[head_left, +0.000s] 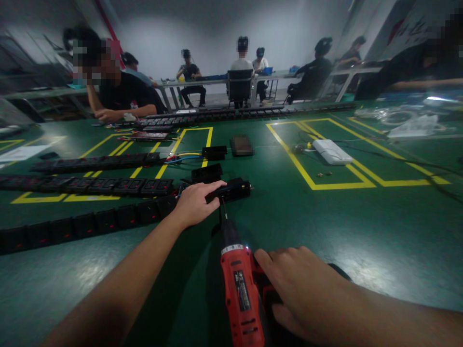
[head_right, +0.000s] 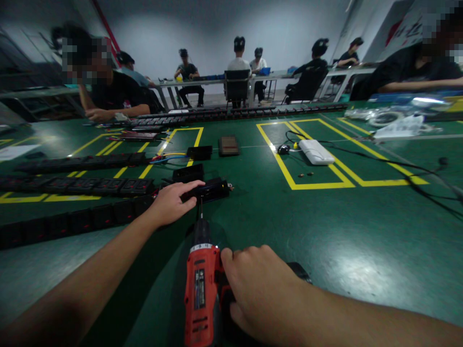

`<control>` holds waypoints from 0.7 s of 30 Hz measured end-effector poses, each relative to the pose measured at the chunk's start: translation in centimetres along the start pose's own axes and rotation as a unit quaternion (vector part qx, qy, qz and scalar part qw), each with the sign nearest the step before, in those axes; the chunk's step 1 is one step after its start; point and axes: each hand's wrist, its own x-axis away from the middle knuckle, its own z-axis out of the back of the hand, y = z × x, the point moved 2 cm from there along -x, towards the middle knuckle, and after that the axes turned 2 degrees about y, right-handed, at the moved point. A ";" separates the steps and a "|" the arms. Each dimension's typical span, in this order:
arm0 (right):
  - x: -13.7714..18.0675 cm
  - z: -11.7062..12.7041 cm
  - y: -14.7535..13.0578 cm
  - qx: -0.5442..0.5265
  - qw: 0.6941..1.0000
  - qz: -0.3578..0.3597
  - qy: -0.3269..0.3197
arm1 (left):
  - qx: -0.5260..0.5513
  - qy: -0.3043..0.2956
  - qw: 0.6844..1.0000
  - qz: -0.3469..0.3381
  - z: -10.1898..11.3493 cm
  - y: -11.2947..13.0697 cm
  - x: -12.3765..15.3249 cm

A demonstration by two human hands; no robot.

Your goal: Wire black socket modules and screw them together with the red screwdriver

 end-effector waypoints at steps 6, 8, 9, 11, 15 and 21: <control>0.0 0.2 -0.1 0.010 1.000 0.001 0.001 | 0.001 0.001 1.000 0.002 0.0 0.0 0.1; 0.0 0.2 -0.1 0.007 1.000 0.001 -0.004 | 0.003 0.000 1.000 0.004 0.0 0.0 0.1; 0.0 0.3 -0.1 0.007 1.000 0.001 -0.004 | 0.003 0.001 1.000 0.004 0.0 0.0 0.0; 0.0 0.3 -0.1 0.008 1.000 0.003 -0.005 | 0.003 0.004 1.000 0.001 0.0 0.0 0.0; 0.0 0.2 -0.1 0.005 1.000 -0.002 -0.005 | 0.004 0.005 1.000 -0.003 -0.1 -0.1 0.0; -0.1 0.3 -0.2 0.011 1.000 -0.004 -0.016 | -0.006 0.002 1.000 -0.005 -0.2 -0.2 0.0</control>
